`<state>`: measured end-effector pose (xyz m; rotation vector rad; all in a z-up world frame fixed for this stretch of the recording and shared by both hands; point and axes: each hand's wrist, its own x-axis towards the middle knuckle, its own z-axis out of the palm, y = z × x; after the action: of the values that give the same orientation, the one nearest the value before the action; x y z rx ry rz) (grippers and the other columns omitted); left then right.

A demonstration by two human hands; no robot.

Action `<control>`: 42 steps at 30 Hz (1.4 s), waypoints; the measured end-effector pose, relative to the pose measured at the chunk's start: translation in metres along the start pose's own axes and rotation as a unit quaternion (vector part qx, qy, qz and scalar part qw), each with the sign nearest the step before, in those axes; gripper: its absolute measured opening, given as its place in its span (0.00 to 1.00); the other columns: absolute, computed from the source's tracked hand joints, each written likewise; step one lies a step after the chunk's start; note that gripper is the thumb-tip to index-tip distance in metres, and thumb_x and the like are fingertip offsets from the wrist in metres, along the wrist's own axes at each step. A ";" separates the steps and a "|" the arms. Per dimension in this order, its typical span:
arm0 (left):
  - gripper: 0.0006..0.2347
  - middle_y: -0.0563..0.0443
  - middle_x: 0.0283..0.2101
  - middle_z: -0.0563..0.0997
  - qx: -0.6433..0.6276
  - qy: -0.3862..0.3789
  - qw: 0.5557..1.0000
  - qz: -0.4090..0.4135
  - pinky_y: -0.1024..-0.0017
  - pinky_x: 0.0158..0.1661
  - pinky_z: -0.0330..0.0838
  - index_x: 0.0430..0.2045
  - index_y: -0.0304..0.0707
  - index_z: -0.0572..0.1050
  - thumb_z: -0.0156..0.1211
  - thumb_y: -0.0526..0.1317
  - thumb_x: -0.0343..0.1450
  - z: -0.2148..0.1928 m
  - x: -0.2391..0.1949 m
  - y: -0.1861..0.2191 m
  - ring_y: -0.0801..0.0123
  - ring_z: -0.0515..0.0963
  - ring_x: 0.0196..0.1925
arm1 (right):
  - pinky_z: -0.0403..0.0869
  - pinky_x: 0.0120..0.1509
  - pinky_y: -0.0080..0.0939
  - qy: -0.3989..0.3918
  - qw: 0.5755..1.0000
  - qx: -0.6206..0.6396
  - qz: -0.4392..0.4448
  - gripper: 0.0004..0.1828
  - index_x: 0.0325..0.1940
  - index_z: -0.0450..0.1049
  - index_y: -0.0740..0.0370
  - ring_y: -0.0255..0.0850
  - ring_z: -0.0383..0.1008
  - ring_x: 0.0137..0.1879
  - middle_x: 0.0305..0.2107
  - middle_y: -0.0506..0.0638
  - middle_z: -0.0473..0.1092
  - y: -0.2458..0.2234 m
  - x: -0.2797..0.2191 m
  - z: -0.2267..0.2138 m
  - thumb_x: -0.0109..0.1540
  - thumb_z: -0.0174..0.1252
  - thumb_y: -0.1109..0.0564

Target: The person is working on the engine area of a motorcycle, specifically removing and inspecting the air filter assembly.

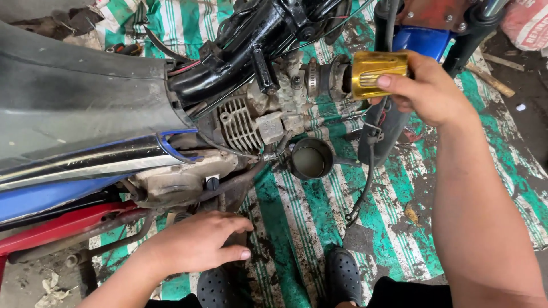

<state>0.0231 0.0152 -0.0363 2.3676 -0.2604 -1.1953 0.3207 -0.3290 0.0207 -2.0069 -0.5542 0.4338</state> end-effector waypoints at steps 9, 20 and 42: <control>0.26 0.60 0.75 0.74 0.022 0.014 0.999 -0.019 0.54 0.67 0.70 0.73 0.60 0.68 0.54 0.62 0.80 0.003 0.006 -0.011 0.62 0.71 0.76 | 0.51 0.29 0.30 -0.055 0.988 0.138 -0.032 0.26 0.65 0.71 0.63 0.31 0.53 0.28 0.39 0.64 0.77 0.046 0.003 -0.039 0.66 0.61 0.49; 0.27 0.74 0.80 0.69 -0.004 -0.047 0.995 -0.092 0.66 0.74 0.67 0.78 0.69 0.62 0.52 0.62 0.81 -0.008 0.008 -0.011 0.76 0.68 0.81 | 0.76 0.60 0.85 -0.305 0.714 0.620 -0.116 0.46 0.82 0.63 0.79 0.84 0.68 0.69 0.69 0.80 0.67 0.096 0.011 -0.040 0.63 0.71 0.59; 0.29 0.78 0.81 0.66 0.021 -0.022 0.996 -0.087 0.68 0.74 0.66 0.78 0.73 0.60 0.49 0.68 0.79 0.000 0.016 -0.034 0.76 0.68 0.81 | 0.70 0.35 0.46 -0.277 0.786 0.516 -0.197 0.45 0.77 0.65 0.78 0.52 0.73 0.37 0.45 0.67 0.75 0.038 -0.007 -0.006 0.61 0.72 0.52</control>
<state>0.0314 0.0389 -0.0641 2.4426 -0.0953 -1.3348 0.3256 -0.3536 -0.0098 -0.6556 -0.8302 0.8428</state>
